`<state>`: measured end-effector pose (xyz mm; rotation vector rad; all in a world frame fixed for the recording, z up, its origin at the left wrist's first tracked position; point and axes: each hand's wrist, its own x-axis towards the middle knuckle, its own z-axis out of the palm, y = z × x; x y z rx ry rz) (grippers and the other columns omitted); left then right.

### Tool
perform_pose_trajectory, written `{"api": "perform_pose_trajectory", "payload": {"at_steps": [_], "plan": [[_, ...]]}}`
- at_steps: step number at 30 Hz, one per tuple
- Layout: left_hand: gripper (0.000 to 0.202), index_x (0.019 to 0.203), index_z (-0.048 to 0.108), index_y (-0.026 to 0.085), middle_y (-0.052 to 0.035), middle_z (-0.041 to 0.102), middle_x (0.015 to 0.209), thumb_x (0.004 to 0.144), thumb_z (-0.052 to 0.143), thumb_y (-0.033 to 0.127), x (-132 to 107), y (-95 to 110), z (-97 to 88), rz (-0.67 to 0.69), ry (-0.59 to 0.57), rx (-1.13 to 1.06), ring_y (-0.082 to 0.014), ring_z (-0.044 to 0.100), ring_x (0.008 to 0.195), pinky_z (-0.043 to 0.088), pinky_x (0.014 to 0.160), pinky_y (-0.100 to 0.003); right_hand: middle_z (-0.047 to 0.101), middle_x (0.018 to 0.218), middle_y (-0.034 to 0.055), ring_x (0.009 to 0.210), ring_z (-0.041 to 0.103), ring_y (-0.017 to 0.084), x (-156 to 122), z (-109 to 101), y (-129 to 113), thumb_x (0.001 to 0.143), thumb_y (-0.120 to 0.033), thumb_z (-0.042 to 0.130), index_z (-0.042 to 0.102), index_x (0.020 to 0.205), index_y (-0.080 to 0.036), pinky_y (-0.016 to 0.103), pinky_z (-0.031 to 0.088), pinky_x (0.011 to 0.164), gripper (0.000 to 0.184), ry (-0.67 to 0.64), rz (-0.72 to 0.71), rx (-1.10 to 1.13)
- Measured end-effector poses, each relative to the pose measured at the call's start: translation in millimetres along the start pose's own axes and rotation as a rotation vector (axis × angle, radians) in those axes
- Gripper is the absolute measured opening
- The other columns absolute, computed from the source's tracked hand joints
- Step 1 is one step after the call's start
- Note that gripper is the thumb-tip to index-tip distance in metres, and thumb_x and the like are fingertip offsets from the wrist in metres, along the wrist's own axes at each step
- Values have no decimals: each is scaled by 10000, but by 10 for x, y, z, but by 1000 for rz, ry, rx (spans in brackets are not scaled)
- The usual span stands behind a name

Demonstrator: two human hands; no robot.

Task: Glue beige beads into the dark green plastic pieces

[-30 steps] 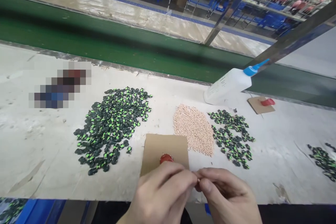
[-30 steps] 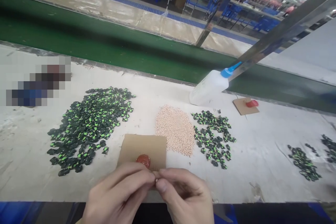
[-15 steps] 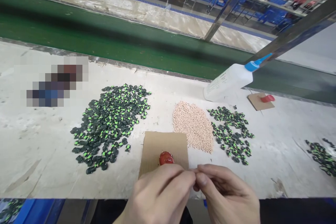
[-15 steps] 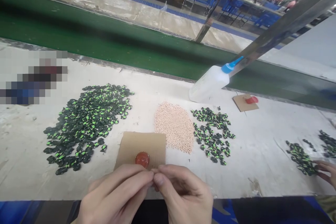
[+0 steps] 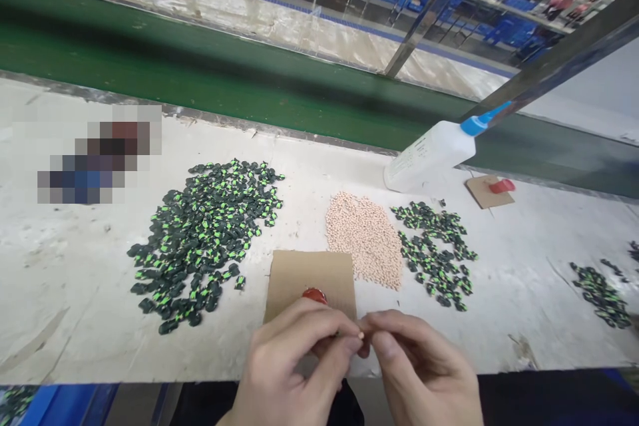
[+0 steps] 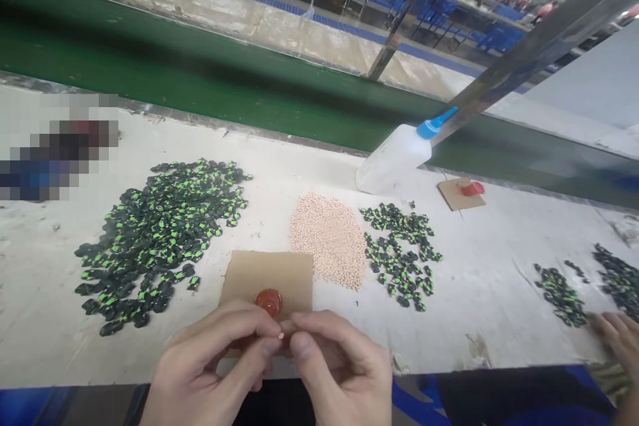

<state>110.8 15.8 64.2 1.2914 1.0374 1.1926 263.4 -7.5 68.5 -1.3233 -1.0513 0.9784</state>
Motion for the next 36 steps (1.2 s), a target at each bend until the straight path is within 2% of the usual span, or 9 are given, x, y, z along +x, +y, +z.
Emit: {"api": "perform_pose_trajectory", "payload": {"at_steps": [6, 12, 16, 19, 21, 24, 27, 29, 36], "plan": [[102, 684, 808, 238, -6, 692, 691, 785, 794, 233, -2, 110, -47, -377, -8, -236, -98, 594, 446, 544, 457, -197, 815, 811, 19, 703, 785, 174, 70, -104, -60, 870, -113, 786, 859, 917, -347, 216, 660, 595, 249, -253, -9, -29], [178, 655, 777, 208, 62, 554, 456, 703, 897, 330, 59, 224, -140, -821, -183, -425, -45, 438, 391, 391, 429, -144, 790, 792, 9, 673, 754, 168, 89, -125, -117, 854, -60, 786, 846, 946, -335, 234, 635, 594, 296, -325, -138, -153], [263, 645, 778, 201, 61, 561, 459, 685, 926, 415, 19, 218, -133, -884, -220, -531, -31, 415, 400, 372, 434, -128, 764, 805, 17, 639, 735, 174, -20, -118, -46, 859, -14, 758, 819, 1027, -322, 263, 617, 566, 356, -294, -260, -193], [196, 663, 801, 206, 51, 602, 461, 668, 932, 352, -62, 192, -118, -908, -151, -506, -45, 487, 393, 428, 446, -142, 739, 815, 11, 662, 732, 166, -110, -135, 37, 871, -1, 736, 786, 1006, -294, 255, 613, 587, 326, -275, -284, -217], [91, 718, 836, 228, 36, 669, 505, 673, 909, 259, -117, 154, -151, -831, -37, -418, -69, 569, 420, 494, 479, -158, 718, 810, 7, 687, 718, 158, -138, -142, 104, 901, -25, 707, 755, 959, -273, 242, 609, 599, 260, -257, -257, -270], [135, 864, 866, 276, 12, 780, 705, 791, 796, 187, -180, 31, -276, -482, 116, -202, -104, 681, 522, 572, 537, -163, 697, 807, 11, 730, 691, 153, -132, -122, 243, 934, -48, 668, 720, 906, -252, 229, 599, 620, 213, -147, -239, -399], [278, 1004, 831, 271, 2, 807, 879, 903, 658, 79, -208, -150, -406, -62, 107, 129, -120, 758, 693, 615, 664, -147, 707, 850, 22, 762, 701, 153, -113, -71, 392, 933, -32, 657, 721, 926, -240, 229, 597, 646, 217, -96, -275, -462], [326, 1073, 789, 241, -9, 801, 946, 920, 618, 9, -214, -255, -448, 102, 62, 301, -115, 774, 816, 605, 794, -133, 711, 865, 20, 761, 708, 148, -110, -37, 454, 932, -13, 641, 722, 948, -239, 231, 594, 655, 240, -93, -294, -463], [299, 1165, 687, 207, -23, 779, 999, 977, 578, 1, -222, -350, -432, 168, -12, 419, -96, 761, 876, 564, 876, -117, 711, 846, 6, 766, 713, 137, -122, 9, 452, 927, 5, 645, 718, 929, -234, 226, 584, 670, 249, -79, -321, -494]]}}
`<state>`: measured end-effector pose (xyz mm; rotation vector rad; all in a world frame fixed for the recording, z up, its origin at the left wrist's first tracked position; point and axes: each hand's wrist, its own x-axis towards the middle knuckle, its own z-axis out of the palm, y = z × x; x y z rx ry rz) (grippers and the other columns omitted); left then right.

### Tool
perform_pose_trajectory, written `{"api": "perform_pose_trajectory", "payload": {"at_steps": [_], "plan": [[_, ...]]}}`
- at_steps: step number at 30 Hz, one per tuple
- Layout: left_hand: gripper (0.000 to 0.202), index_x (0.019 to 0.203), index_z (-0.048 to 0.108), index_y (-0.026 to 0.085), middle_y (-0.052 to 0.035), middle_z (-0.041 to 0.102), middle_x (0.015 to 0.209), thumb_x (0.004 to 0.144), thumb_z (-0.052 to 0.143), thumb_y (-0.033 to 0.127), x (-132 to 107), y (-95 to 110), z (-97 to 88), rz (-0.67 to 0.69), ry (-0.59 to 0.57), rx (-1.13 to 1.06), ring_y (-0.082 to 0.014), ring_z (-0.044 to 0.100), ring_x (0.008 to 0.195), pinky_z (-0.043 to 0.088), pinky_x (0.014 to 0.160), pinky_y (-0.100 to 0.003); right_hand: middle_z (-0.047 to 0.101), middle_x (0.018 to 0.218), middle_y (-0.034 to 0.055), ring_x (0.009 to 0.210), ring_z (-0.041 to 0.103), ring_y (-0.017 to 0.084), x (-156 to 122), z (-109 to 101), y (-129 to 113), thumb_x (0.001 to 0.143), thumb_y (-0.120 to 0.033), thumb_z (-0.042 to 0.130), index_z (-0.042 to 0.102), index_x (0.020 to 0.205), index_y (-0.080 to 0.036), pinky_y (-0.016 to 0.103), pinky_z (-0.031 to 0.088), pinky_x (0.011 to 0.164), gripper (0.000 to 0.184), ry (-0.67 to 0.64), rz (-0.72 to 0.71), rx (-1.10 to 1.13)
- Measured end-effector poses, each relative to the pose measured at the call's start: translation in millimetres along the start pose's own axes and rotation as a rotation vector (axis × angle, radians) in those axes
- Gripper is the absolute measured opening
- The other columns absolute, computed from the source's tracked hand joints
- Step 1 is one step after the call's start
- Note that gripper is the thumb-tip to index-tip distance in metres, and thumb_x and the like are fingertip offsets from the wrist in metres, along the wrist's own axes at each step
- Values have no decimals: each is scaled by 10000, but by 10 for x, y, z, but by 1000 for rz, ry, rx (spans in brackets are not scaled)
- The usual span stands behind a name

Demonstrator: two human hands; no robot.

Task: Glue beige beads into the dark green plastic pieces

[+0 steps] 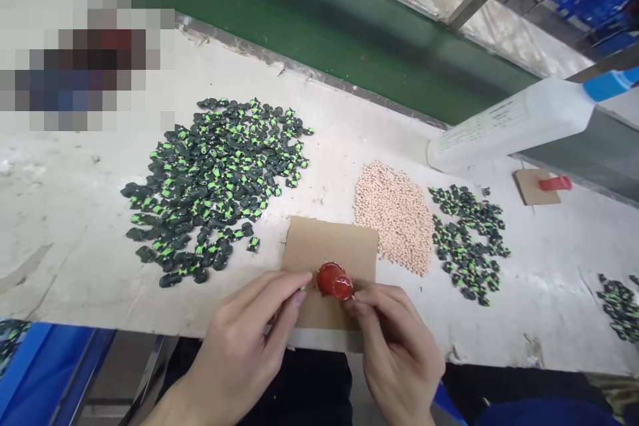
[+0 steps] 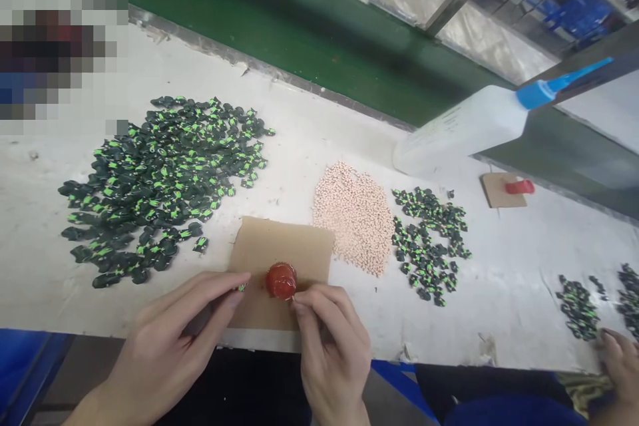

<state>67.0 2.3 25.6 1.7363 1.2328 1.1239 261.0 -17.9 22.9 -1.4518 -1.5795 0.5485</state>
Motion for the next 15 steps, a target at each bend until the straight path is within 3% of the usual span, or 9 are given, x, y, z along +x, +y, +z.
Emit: {"api": "perform_pose_trajectory", "payload": {"at_steps": [15], "plan": [[253, 1132, 694, 158, -44, 788, 1019, 969, 596, -8, 20, -32, 13, 9, 6, 7, -89, 759, 908, 541, 922, -93, 715, 848, 1, 766, 693, 142, -26, -9, -22, 913, -3, 670, 735, 946, -251, 240, 574, 678, 259, 25, 33, 19]]}}
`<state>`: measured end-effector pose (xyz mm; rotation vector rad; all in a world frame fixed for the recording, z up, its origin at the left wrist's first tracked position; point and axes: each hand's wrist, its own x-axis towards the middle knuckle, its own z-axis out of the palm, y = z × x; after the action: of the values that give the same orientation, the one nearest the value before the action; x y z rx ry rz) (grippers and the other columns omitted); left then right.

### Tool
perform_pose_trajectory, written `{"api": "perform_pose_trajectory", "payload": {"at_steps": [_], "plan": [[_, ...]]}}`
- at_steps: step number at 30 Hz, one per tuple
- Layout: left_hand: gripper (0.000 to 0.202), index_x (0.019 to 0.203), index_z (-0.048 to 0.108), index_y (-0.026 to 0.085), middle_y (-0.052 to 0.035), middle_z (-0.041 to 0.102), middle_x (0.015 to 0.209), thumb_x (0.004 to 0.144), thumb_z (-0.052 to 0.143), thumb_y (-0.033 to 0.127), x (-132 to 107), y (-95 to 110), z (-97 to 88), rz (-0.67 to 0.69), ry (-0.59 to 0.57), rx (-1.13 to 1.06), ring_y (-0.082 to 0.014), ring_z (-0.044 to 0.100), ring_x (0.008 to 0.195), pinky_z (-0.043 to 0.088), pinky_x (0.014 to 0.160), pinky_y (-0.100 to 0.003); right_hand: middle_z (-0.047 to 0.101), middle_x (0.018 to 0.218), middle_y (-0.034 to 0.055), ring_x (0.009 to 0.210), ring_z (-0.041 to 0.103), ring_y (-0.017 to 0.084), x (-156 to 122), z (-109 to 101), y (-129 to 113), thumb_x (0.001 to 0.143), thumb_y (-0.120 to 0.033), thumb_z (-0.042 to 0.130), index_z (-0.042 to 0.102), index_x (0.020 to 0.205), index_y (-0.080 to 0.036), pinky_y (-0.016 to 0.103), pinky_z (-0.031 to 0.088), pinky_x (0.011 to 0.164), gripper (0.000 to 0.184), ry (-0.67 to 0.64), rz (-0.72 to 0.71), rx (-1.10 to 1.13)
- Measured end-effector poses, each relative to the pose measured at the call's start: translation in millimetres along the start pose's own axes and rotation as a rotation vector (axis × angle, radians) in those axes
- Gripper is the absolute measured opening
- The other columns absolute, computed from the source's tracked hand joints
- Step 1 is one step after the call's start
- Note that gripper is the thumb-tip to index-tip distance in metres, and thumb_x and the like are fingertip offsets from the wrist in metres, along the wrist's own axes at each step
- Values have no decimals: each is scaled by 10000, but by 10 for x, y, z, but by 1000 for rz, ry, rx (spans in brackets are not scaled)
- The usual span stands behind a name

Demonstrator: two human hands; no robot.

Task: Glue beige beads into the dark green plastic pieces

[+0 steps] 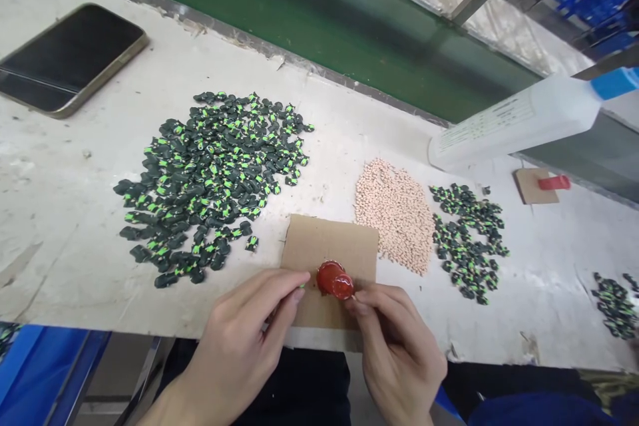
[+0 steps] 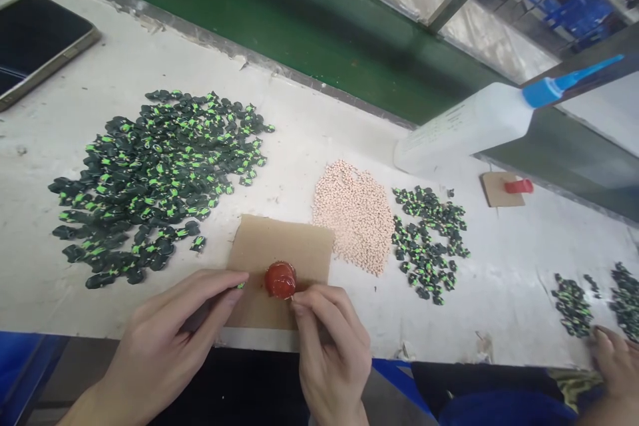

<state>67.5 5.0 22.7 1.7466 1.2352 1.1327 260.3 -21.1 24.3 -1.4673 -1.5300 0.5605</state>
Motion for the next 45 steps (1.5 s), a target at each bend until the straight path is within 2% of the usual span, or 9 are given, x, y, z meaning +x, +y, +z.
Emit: {"api": "perform_pose_trajectory", "payload": {"at_steps": [5, 9, 14, 17, 30, 35, 38, 42, 45], "plan": [[308, 1065, 789, 255, 7, 775, 1014, 942, 626, 24, 36, 68, -84, -70, 67, -43, -89, 757, 879, 573, 854, -86, 683, 796, -2, 700, 654, 131, 47, -117, -140, 972, -172, 706, 753, 904, -266, 220, 554, 608, 126, -3, 285, 261], [316, 996, 827, 398, 79, 820, 933, 886, 726, 120, 105, 275, -89, -378, -7, -336, -94, 780, 793, 595, 711, -82, 684, 787, 0, 695, 647, 117, 97, -200, -269, 941, -340, 780, 800, 881, -279, 223, 575, 674, 89, -74, 556, 685], [114, 776, 846, 316, 69, 765, 625, 787, 805, 210, 242, 544, 31, -867, -109, -798, -101, 716, 612, 597, 639, -136, 815, 1020, 15, 883, 764, 136, 79, -217, -344, 941, -313, 782, 830, 908, -326, 228, 635, 817, 60, -120, 618, 812], [38, 729, 852, 262, 50, 746, 599, 720, 868, 229, 281, 594, 71, -982, -119, -949, -94, 690, 603, 575, 633, -143, 847, 1074, 7, 934, 796, 143, 49, -203, -356, 953, -274, 770, 836, 930, -347, 216, 649, 836, 101, -101, 590, 762], [67, 756, 866, 290, 24, 754, 635, 708, 910, 276, 239, 556, 46, -948, -147, -903, -128, 686, 627, 593, 672, -216, 850, 1011, 31, 828, 821, 176, 74, -210, -385, 940, -130, 739, 808, 942, -305, 226, 686, 727, 188, -113, 321, 495], [71, 864, 873, 301, 7, 785, 715, 856, 815, 261, 218, 433, 7, -797, -291, -860, -152, 733, 686, 628, 694, -236, 837, 903, 34, 721, 799, 172, 99, -178, -478, 908, -130, 759, 801, 858, -273, 207, 670, 632, 157, 5, 313, 429], [104, 902, 874, 309, 6, 794, 747, 909, 778, 269, 202, 382, -29, -749, -343, -816, -152, 737, 709, 631, 709, -234, 847, 869, 41, 733, 808, 195, 173, -238, -498, 875, -79, 747, 807, 827, -267, 225, 673, 641, 203, -99, 240, 282], [74, 899, 871, 304, 2, 806, 765, 908, 798, 302, 202, 407, -38, -766, -327, -856, -150, 737, 716, 622, 718, -233, 854, 842, 39, 700, 814, 192, 255, -308, -459, 856, -64, 765, 827, 823, -267, 213, 674, 621, 215, -190, 192, 257], [147, 818, 857, 273, 20, 769, 679, 792, 914, 406, 226, 489, 11, -878, -207, -960, -117, 698, 657, 591, 692, -193, 858, 870, 46, 730, 821, 200, 259, -283, -446, 861, -49, 757, 839, 886, -285, 233, 687, 624, 251, -162, 201, 343]]}}
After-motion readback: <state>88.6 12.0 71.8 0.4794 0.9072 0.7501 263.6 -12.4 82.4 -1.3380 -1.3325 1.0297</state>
